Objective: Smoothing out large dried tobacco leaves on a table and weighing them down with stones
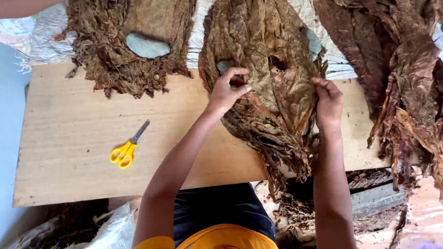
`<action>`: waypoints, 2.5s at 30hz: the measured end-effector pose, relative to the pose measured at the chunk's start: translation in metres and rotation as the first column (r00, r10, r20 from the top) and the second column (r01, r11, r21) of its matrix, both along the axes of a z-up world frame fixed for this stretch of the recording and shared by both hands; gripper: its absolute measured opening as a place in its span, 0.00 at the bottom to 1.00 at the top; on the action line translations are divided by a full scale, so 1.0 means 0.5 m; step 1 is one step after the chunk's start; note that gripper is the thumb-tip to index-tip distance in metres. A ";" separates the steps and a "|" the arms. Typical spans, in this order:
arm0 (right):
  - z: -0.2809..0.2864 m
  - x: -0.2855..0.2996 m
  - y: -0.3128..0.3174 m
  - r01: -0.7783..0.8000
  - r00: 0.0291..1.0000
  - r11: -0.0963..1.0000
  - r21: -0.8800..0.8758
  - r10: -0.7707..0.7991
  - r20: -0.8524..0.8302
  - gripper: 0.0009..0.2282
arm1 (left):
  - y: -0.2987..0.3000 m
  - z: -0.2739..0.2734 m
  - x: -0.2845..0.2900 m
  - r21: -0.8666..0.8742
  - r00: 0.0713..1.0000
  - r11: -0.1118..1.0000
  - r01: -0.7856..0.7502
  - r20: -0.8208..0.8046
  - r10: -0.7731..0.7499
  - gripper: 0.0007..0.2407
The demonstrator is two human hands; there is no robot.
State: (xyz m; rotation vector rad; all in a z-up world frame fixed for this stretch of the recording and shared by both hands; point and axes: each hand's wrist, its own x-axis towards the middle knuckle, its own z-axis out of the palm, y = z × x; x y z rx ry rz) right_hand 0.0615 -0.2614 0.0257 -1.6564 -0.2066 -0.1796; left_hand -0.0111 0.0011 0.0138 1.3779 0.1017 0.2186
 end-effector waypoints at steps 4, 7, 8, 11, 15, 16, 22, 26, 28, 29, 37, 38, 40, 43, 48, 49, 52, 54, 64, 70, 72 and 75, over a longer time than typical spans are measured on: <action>0.071 -0.053 0.013 -0.036 0.995 0.999 -0.003 0.035 -0.093 0.12 | -0.006 0.003 -0.011 -0.026 1.000 0.999 0.022 0.017 -0.021 0.19; 0.097 -0.069 -0.007 -0.239 0.970 0.952 -0.191 0.242 -0.006 0.18 | 0.003 0.004 -0.015 0.026 0.999 0.999 0.029 0.013 -0.029 0.19; 0.107 -0.072 -0.009 -0.271 0.962 0.946 -0.176 0.264 -0.064 0.22 | 0.008 0.007 -0.017 0.063 1.000 0.998 0.020 -0.012 -0.020 0.18; 0.063 -0.044 -0.048 -0.292 0.949 0.949 -0.118 0.271 -0.163 0.30 | 0.022 0.016 -0.036 0.128 0.998 0.992 0.004 -0.055 0.003 0.18; 0.010 -0.018 -0.089 -0.285 0.936 0.954 -0.092 0.256 -0.240 0.33 | 0.029 0.045 -0.069 0.293 0.986 0.956 0.027 -0.167 0.024 0.17; 0.012 -0.018 -0.087 -0.282 0.937 0.955 -0.092 0.254 -0.240 0.33 | 0.025 0.043 -0.065 0.294 0.986 0.955 0.029 -0.167 0.021 0.17; 0.010 -0.012 -0.082 -0.320 0.926 0.941 -0.110 0.286 -0.245 0.35 | -0.073 0.071 -0.054 0.921 0.954 0.266 -0.285 0.298 -0.010 0.20; 0.014 -0.015 -0.082 -0.358 0.921 0.920 -0.158 0.321 -0.219 0.33 | -0.172 0.053 -0.038 0.935 0.890 0.289 -0.204 0.300 -0.343 0.17; 0.009 -0.016 -0.091 -0.353 0.920 0.926 -0.133 0.318 -0.228 0.34 | -0.191 0.033 -0.037 0.971 0.896 0.198 -0.135 0.204 -0.393 0.17; 0.000 -0.013 -0.100 -0.348 0.918 0.934 -0.083 0.322 -0.232 0.34 | -0.189 0.031 -0.046 0.977 0.908 0.203 -0.071 0.148 -0.392 0.20; 0.017 -0.028 -0.109 -0.285 0.915 0.942 0.174 0.322 -0.243 0.30 | -0.174 0.063 -0.064 0.962 0.899 0.242 0.126 -0.007 -0.438 0.27; 0.030 -0.034 -0.101 -0.263 0.911 0.935 0.239 0.322 -0.258 0.30 | -0.173 0.055 -0.063 0.962 0.879 0.219 0.163 -0.040 -0.475 0.33; 0.035 -0.035 -0.096 -0.239 0.906 0.923 0.302 0.324 -0.272 0.29 | -0.175 0.047 -0.061 0.961 0.857 0.194 0.198 -0.073 -0.511 0.41; 0.023 -0.028 -0.102 -0.187 0.892 0.875 0.447 0.342 -0.295 0.27 | -0.182 0.046 -0.063 0.955 0.862 0.225 0.195 -0.057 -0.504 0.44; 0.009 -0.024 -0.095 -0.047 0.865 0.789 0.613 0.340 -0.370 0.23 | -0.193 0.063 -0.069 0.956 0.872 0.247 0.157 -0.017 -0.489 0.40; 0.011 -0.026 -0.093 -0.048 0.863 0.789 0.613 0.341 -0.372 0.23 | -0.197 0.063 -0.071 0.956 0.873 0.247 0.158 -0.018 -0.488 0.40; 0.022 -0.034 -0.085 -0.038 0.867 0.759 0.650 0.349 -0.356 0.22 | -0.208 0.054 -0.071 0.979 0.906 0.190 0.080 0.008 -0.424 0.42; 0.036 -0.047 -0.077 -0.050 0.880 0.760 0.648 0.341 -0.331 0.21 | -0.214 0.036 -0.069 0.975 0.930 0.223 -0.005 0.087 -0.358 0.42; 0.080 -0.141 -0.068 -0.246 0.967 0.966 -0.083 0.238 -0.096 0.26 | -0.191 0.144 -0.054 0.849 0.929 0.503 0.163 0.039 -0.367 0.12; 0.056 -0.143 -0.056 -0.339 0.939 0.869 -0.360 0.288 -0.189 0.38 | -0.164 0.191 -0.056 0.683 0.912 0.654 0.324 -0.041 -0.409 0.13; 0.062 -0.143 -0.050 -0.303 0.950 0.846 -0.439 0.304 -0.071 0.37 | -0.161 0.197 -0.055 0.626 0.901 0.683 0.376 -0.076 -0.427 0.15; 0.042 -0.152 -0.054 -0.240 0.969 0.881 -0.407 0.242 -0.047 0.35 | -0.159 0.201 -0.055 0.564 0.888 0.708 0.425 -0.110 -0.446 0.18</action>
